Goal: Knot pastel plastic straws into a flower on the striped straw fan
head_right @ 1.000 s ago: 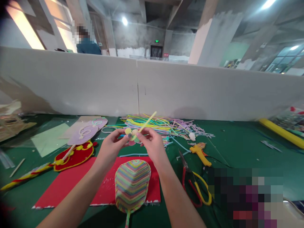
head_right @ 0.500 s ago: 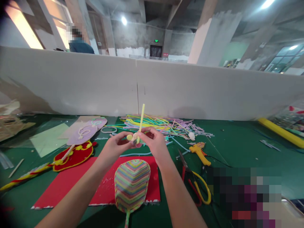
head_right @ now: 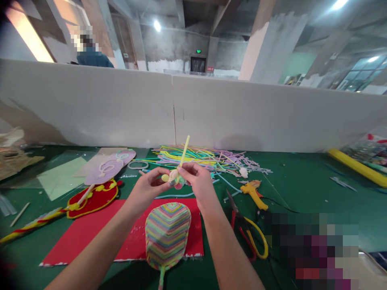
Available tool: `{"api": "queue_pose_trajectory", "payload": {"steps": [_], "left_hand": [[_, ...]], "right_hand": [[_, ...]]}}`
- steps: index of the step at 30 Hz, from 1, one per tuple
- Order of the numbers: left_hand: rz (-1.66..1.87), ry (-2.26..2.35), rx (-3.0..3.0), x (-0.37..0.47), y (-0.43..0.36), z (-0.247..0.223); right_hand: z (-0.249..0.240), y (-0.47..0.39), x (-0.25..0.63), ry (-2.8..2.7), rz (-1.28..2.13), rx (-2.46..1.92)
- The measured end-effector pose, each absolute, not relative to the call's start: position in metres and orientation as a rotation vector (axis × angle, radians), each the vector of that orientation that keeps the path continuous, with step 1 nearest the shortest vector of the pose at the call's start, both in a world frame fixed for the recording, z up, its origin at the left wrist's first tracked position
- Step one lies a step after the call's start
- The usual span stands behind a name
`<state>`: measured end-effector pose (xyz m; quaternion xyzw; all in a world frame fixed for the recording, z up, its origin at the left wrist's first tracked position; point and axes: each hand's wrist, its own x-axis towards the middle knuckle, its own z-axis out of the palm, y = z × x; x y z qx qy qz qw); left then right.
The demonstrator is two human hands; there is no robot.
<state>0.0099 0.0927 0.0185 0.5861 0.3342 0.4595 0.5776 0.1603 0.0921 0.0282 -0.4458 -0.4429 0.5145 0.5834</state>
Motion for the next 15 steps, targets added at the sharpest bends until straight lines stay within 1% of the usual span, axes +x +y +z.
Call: {"api": "queue_pose_trajectory", "payload": {"steps": [7,12,15], "left_hand": [[1.058,0.786,1.446,0.0091,0.0931,0.0191],[1.159,0.97,1.938,0.0041,0.0934,0.0231],[1.213,0.994,2.182,0.001,0.0938,0.0229]], "right_hand": [[0.0292,0.0905,0.1651,-1.015,1.252,-1.074],[0.0299,0.0898,0.1634,-1.218,1.181,-1.064],[0.0297,0.0911,0.1628,-1.266,1.104,-1.007]]}}
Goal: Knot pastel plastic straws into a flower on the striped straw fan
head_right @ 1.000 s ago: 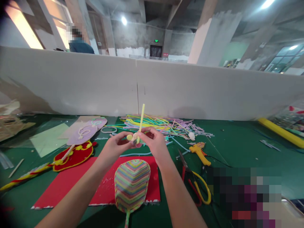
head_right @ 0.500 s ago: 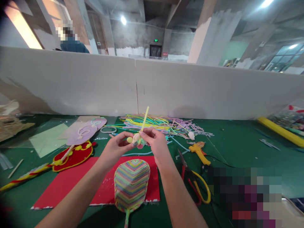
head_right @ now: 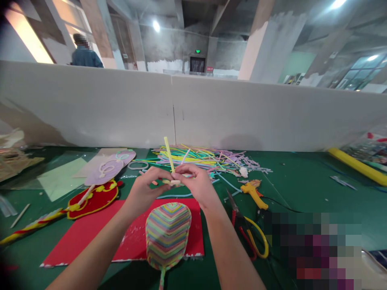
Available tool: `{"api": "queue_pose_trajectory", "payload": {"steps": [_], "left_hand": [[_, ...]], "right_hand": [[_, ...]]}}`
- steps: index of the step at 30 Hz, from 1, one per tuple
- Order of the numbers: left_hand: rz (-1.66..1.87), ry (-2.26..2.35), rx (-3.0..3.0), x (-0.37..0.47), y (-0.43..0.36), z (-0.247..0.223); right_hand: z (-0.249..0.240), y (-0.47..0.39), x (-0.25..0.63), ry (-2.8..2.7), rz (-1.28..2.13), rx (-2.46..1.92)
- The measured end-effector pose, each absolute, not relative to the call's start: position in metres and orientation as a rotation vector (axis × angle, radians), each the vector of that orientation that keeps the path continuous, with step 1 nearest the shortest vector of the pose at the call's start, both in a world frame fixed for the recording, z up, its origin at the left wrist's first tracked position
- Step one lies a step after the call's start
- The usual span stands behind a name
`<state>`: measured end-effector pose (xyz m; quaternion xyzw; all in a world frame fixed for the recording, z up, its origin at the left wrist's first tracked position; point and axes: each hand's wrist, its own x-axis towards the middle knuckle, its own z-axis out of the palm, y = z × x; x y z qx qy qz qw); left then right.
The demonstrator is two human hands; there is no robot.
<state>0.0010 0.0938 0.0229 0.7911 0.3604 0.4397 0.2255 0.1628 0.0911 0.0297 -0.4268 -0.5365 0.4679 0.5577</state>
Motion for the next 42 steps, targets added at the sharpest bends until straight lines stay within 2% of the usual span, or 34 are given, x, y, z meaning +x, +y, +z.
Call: {"api": "queue_pose_trajectory", "payload": {"steps": [12,16,21,26,32,37,42], "left_hand": [[1.484,0.899,2.552,0.001,0.093,0.018],[1.572,0.917,2.494,0.002,0.092,0.018],[1.515,0.909,2.26,0.001,0.09,0.023],[1.389,1.031,1.596,0.002,0.093,0.027],[0.99,0.786,1.105,0.001,0.095,0.025],[1.092,0.822,1.043,0.002,0.092,0.028],[1.174,0.853,1.137,0.005,0.091,0.031]], "right_hand": [[0.034,0.086,0.168,-1.396,1.152,-0.792],[0.035,0.085,0.166,-1.401,1.045,-0.786],[0.036,0.086,0.164,-1.351,0.934,-0.755],[0.036,0.083,0.164,-1.463,0.709,-0.775],[0.033,0.081,0.159,-1.707,0.496,-0.748],[0.025,0.086,0.155,-1.756,0.087,-0.743],[0.024,0.082,0.154,-1.639,-0.295,-0.935]]}}
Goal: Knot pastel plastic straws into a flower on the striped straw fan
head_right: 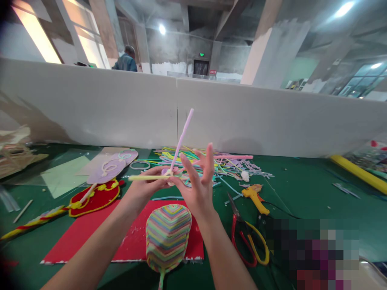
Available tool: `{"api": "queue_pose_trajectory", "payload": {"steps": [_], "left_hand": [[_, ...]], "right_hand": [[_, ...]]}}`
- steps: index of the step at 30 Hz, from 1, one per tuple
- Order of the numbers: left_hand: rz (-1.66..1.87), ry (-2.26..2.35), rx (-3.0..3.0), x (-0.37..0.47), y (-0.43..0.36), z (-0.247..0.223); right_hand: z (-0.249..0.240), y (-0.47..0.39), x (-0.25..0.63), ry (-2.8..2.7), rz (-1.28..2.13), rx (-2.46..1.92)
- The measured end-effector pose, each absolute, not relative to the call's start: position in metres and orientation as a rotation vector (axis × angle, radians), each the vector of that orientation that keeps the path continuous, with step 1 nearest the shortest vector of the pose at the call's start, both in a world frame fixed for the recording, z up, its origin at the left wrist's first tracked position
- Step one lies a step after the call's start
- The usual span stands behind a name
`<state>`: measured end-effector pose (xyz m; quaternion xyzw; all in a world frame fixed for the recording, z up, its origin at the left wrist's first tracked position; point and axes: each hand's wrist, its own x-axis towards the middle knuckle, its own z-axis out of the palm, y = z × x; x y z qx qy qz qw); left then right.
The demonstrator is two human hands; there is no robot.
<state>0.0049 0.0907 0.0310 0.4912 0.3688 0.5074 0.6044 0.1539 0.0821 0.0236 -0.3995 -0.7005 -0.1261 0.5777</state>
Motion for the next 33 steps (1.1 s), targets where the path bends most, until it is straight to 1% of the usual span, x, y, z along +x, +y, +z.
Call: {"api": "queue_pose_trajectory", "payload": {"steps": [3,5,8,11,13,17,19,21,25,33], "left_hand": [[1.214,0.843,1.116,0.008,0.09,0.028],[1.232,0.809,1.096,0.011,0.09,0.025],[1.288,0.742,1.063,0.016,0.089,0.019],[1.348,0.672,1.021,0.019,0.089,0.017],[1.366,0.672,1.014,0.019,0.089,0.017],[1.368,0.73,1.16,0.014,0.092,0.02],[1.361,0.761,1.262,0.011,0.093,0.02],[1.355,0.787,1.33,0.01,0.095,0.02],[1.367,0.852,1.407,0.008,0.095,0.018],[1.381,0.922,1.536,0.005,0.094,0.019]], "right_hand": [[0.023,0.079,0.155,-1.55,-0.521,-1.077],[0.022,0.078,0.156,-1.503,-0.604,-1.103],[0.022,0.078,0.153,-1.458,-0.52,-1.102],[0.023,0.082,0.147,-1.355,-0.202,-1.1],[0.023,0.087,0.144,-1.283,0.12,-1.043],[0.018,0.099,0.144,-1.295,0.9,-0.807],[0.014,0.102,0.146,-1.278,1.131,-0.767],[0.01,0.103,0.147,-1.27,1.165,-0.778],[0.005,0.101,0.144,-1.251,1.07,-0.796],[0.009,0.099,0.137,-1.178,1.04,-0.839]]}}
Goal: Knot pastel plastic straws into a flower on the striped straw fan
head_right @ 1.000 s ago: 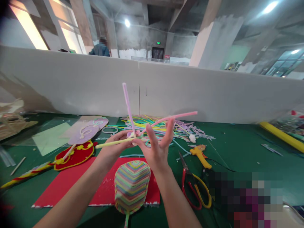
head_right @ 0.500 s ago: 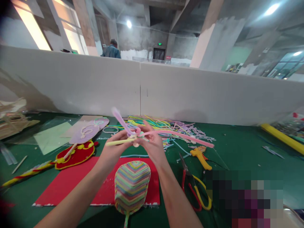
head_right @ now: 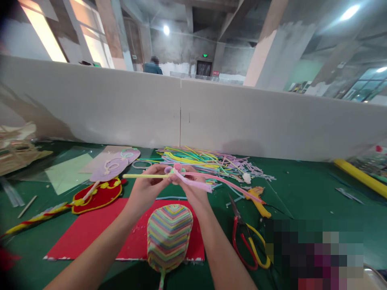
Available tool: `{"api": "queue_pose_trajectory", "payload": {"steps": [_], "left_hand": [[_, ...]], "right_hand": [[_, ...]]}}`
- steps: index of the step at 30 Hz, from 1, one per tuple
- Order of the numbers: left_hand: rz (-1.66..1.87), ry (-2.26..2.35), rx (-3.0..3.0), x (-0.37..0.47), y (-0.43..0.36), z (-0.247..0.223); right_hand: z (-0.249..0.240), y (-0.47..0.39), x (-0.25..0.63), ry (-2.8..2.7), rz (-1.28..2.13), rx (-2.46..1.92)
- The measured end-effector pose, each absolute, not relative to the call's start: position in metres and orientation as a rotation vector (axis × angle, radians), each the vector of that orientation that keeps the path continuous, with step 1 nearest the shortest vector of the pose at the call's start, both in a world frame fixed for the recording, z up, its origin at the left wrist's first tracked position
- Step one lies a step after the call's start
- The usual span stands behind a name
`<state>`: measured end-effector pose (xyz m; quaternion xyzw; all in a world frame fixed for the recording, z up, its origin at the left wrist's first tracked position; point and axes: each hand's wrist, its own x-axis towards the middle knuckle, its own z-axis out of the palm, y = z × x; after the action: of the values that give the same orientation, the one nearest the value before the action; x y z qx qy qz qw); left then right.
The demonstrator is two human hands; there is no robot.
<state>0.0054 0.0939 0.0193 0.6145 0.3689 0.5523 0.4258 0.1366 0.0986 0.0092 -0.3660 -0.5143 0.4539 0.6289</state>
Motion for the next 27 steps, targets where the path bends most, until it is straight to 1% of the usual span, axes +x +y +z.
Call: {"api": "queue_pose_trajectory", "payload": {"steps": [7,12,15,21,27], "left_hand": [[1.354,0.852,1.45,0.005,0.095,0.019],[1.256,0.763,1.424,0.002,0.094,0.025],[1.308,0.855,1.48,-0.002,0.095,0.026],[1.431,1.038,1.856,-0.008,0.095,0.026],[1.445,1.061,1.865,-0.008,0.097,0.027]], "right_hand": [[0.01,0.098,0.136,-1.179,0.991,-0.879],[0.011,0.098,0.136,-1.118,1.005,-0.891],[0.013,0.098,0.137,-1.183,0.993,-0.888],[0.015,0.097,0.144,-1.313,0.967,-0.908],[0.016,0.097,0.149,-1.427,0.982,-0.871]]}}
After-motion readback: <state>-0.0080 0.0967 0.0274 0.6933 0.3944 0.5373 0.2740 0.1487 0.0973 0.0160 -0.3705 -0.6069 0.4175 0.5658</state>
